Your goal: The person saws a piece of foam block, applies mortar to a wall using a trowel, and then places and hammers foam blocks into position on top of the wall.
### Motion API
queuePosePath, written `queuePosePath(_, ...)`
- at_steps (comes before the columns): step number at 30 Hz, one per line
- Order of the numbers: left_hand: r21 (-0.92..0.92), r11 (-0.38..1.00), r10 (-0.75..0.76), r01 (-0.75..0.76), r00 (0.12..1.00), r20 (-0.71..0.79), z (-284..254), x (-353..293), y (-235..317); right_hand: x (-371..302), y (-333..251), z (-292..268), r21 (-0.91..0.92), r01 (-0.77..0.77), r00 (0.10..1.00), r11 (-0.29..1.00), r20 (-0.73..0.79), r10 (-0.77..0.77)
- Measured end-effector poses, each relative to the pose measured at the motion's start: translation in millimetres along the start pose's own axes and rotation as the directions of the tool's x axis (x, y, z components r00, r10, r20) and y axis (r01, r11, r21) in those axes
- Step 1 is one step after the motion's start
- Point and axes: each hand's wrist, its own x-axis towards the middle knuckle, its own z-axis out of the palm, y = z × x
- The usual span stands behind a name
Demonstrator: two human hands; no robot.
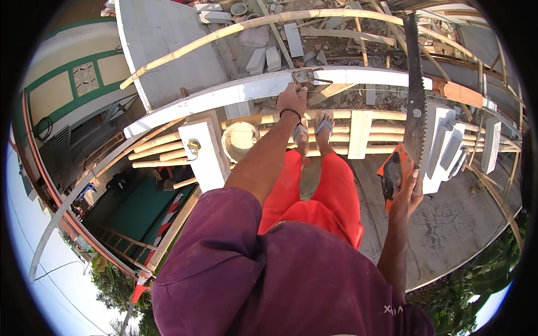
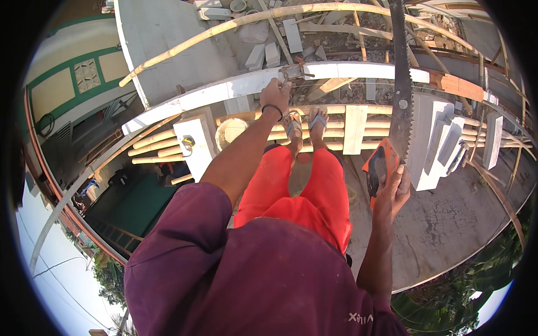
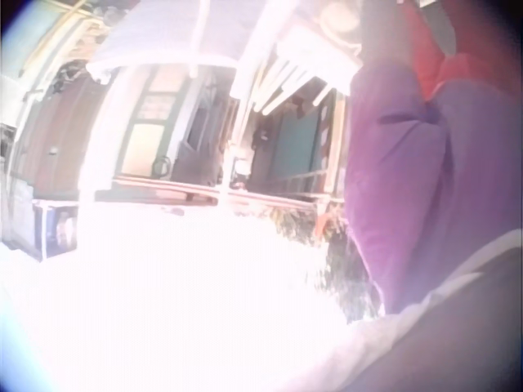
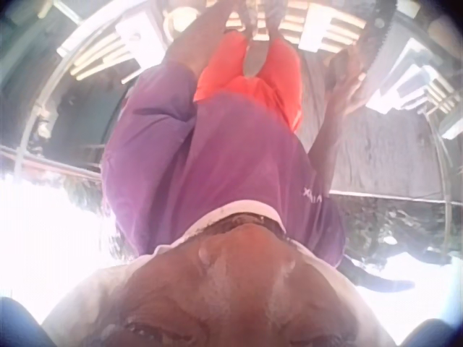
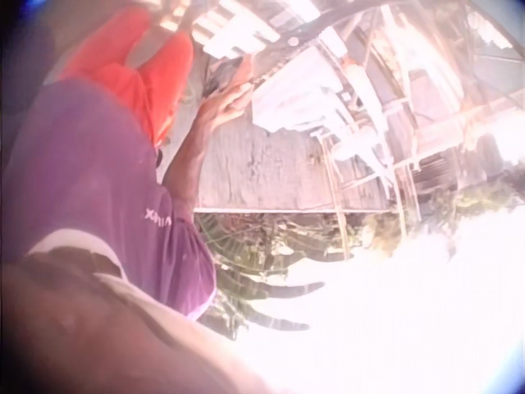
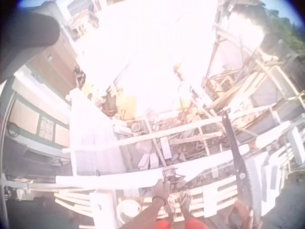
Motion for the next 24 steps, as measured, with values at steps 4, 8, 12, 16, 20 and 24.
queuePosePath(4, 0.082, 0.996, 0.038, -0.035, 0.999, -0.031, 1.1, -4.6, 1.2, -0.2, 13.3, -21.1, -0.032, 0.024, 0.999, 0.999, -0.045, -0.025)
queuePosePath(8, 0.235, 0.968, 0.054, -0.086, 0.989, 0.136, -15.1, -4.2, 16.6, -2.1, 22.5, -51.1, -0.132, 0.073, 0.993, 0.989, -0.086, -0.085)
queuePosePath(12, 0.289, 0.946, 0.082, -0.144, 0.973, 0.216, -36.6, -1.7, -25.1, -9.5, 29.9, -72.9, -0.134, 0.056, 0.993, 0.989, -0.094, -0.069)
queuePosePath(16, 0.114, 0.992, -0.070, 0.046, 0.975, 0.212, -73.0, -13.3, -136.0, -9.5, 53.8, -89.3, -0.199, 0.060, 0.993, 0.978, -0.083, -0.078)
queuePosePath(20, 0.291, 0.954, -0.097, 0.077, 0.994, 0.054, -105.1, -66.0, -202.2, -16.8, 81.4, -106.5, -0.313, 0.127, 0.981, 0.941, -0.098, -0.165)
queuePosePath(24, 0.294, 0.940, -0.213, 0.171, 0.970, 0.116, -93.6, -97.0, -196.3, -24.9, 128.7, -152.4, -0.696, 0.130, 0.919, 0.706, -0.182, -0.349)
